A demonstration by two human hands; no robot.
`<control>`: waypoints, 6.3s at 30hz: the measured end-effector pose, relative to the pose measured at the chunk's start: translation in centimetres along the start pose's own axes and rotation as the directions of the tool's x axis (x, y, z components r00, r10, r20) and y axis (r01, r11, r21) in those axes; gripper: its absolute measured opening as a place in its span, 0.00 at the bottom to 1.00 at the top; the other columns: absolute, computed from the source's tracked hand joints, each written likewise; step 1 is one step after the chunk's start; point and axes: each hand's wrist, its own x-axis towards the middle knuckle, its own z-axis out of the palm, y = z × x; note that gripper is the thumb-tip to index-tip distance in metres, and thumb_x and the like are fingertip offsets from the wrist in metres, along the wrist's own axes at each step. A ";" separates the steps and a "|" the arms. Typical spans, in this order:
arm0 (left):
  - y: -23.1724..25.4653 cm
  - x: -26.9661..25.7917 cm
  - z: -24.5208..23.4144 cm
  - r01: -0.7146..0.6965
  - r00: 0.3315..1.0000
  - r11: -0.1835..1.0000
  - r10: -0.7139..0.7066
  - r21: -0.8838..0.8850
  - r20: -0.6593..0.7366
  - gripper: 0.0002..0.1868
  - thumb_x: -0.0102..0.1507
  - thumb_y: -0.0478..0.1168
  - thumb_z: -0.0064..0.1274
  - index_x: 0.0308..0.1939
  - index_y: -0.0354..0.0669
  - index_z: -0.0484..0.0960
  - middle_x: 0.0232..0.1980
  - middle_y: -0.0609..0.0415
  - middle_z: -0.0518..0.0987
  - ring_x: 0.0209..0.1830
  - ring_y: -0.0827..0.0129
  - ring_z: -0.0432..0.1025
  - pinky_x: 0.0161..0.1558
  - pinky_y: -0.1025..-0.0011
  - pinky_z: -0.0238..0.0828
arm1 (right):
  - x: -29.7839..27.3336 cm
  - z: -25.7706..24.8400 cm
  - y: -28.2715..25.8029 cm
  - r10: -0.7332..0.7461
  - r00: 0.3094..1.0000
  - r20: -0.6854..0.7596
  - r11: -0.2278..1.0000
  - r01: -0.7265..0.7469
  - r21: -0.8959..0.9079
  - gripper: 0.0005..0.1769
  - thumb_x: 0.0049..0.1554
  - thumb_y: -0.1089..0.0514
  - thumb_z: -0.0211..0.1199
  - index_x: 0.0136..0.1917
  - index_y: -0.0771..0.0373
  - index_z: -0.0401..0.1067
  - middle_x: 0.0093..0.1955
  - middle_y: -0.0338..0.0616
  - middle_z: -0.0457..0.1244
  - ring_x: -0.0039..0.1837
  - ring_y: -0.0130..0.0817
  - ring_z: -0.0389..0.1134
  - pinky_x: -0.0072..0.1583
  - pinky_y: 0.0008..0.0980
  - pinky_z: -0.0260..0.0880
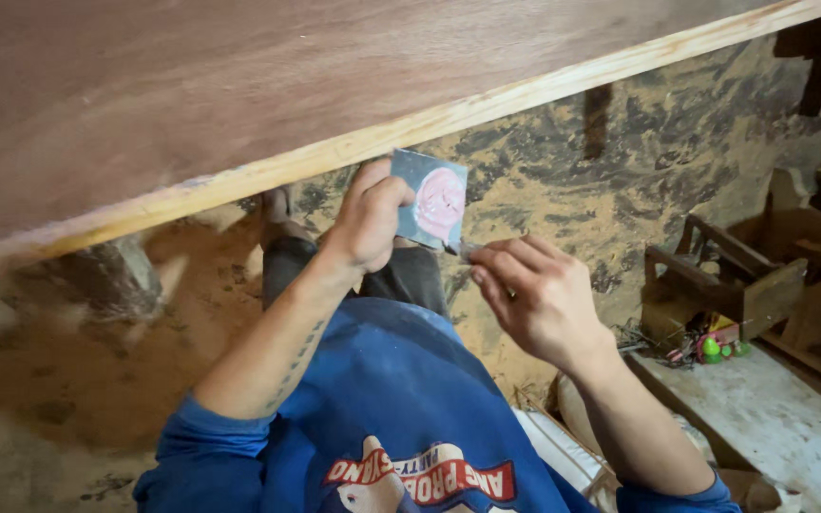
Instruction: The person applies pink filler from a metal palette to the edges of a wooden board using a small wooden stick. They then use pieces of sandpaper to sand the filled areas and the board's surface by hand.
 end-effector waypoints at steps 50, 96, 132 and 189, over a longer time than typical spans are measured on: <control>12.8 18.5 -27.2 0.214 0.853 0.944 -0.054 -0.252 0.520 0.10 0.61 0.38 0.44 0.34 0.36 0.79 0.33 0.51 0.81 0.31 0.63 0.79 0.38 0.61 0.82 | 20.3 24.9 -8.7 0.074 0.985 0.159 0.929 -0.009 -0.371 0.13 0.61 0.56 0.64 0.58 0.61 0.78 0.60 0.43 0.71 0.62 0.36 0.68 0.62 0.51 0.60; 5.8 -5.6 -33.9 -0.090 0.986 0.887 0.143 -0.454 0.084 0.22 0.59 0.34 0.48 0.53 0.17 0.75 0.47 0.35 0.81 0.47 0.52 0.77 0.59 0.58 0.73 | 12.4 15.5 13.3 0.006 1.000 0.024 0.887 0.006 -0.462 0.12 0.68 0.57 0.59 0.60 0.61 0.79 0.60 0.44 0.73 0.63 0.35 0.69 0.60 0.42 0.60; 1.8 -17.5 -44.2 -0.245 0.970 0.731 0.193 -0.637 -0.152 0.25 0.59 0.34 0.48 0.56 0.15 0.74 0.53 0.32 0.80 0.53 0.49 0.76 0.62 0.57 0.71 | 17.6 21.7 -0.4 0.214 0.934 0.288 0.925 -0.099 -0.366 0.17 0.66 0.63 0.51 0.59 0.64 0.80 0.41 0.60 0.71 0.32 0.37 0.66 0.27 0.30 0.58; 3.6 -8.5 -31.5 -0.001 0.978 0.717 0.146 -0.697 0.148 0.17 0.59 0.31 0.49 0.49 0.19 0.73 0.43 0.38 0.79 0.44 0.56 0.74 0.49 0.63 0.73 | 8.5 12.0 12.8 0.210 0.976 0.058 0.913 -0.174 -0.369 0.14 0.59 0.56 0.62 0.58 0.58 0.79 0.59 0.42 0.72 0.62 0.43 0.70 0.56 0.51 0.69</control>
